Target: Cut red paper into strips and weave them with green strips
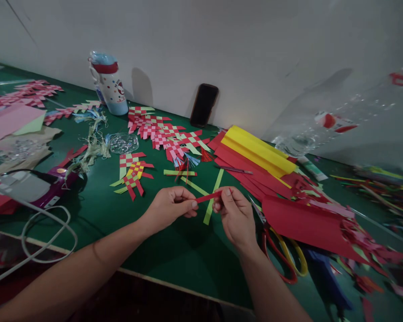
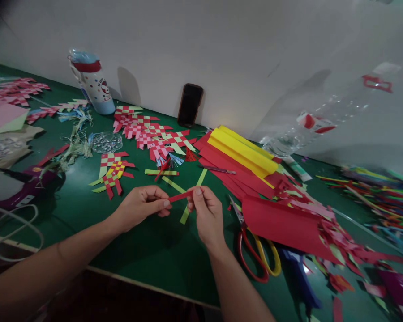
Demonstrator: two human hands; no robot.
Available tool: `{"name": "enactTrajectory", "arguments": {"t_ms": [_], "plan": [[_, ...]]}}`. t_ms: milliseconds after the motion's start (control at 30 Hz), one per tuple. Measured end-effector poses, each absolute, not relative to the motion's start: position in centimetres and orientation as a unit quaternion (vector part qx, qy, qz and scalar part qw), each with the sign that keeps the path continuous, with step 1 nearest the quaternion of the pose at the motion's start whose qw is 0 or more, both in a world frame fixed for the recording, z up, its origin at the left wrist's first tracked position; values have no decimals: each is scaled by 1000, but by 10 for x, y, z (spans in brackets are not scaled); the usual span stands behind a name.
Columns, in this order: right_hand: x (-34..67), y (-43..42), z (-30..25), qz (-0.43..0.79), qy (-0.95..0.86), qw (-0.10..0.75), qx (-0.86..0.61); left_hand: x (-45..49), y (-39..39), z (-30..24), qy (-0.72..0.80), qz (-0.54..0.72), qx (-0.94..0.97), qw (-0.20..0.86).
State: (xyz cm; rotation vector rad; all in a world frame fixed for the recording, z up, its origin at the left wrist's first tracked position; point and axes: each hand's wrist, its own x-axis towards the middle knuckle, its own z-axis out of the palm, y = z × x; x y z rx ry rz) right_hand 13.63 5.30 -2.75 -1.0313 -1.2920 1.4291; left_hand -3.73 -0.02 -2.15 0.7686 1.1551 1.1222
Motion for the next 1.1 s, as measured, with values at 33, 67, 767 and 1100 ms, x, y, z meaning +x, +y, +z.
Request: {"name": "enactTrajectory", "arguments": {"t_ms": [33, 67, 767, 1100], "plan": [[136, 53, -27, 584, -520, 462, -418, -37, 0, -22, 503, 489, 334, 629], [135, 52, -26, 588, -516, 464, -417, -37, 0, -22, 501, 490, 333, 631], [136, 44, -15, 623, -650, 352, -256, -54, -1, -23, 358, 351, 225, 836], [131, 52, -24, 666, -486, 403, -398, -42, -2, -25, 393, 461, 292, 740]]}}
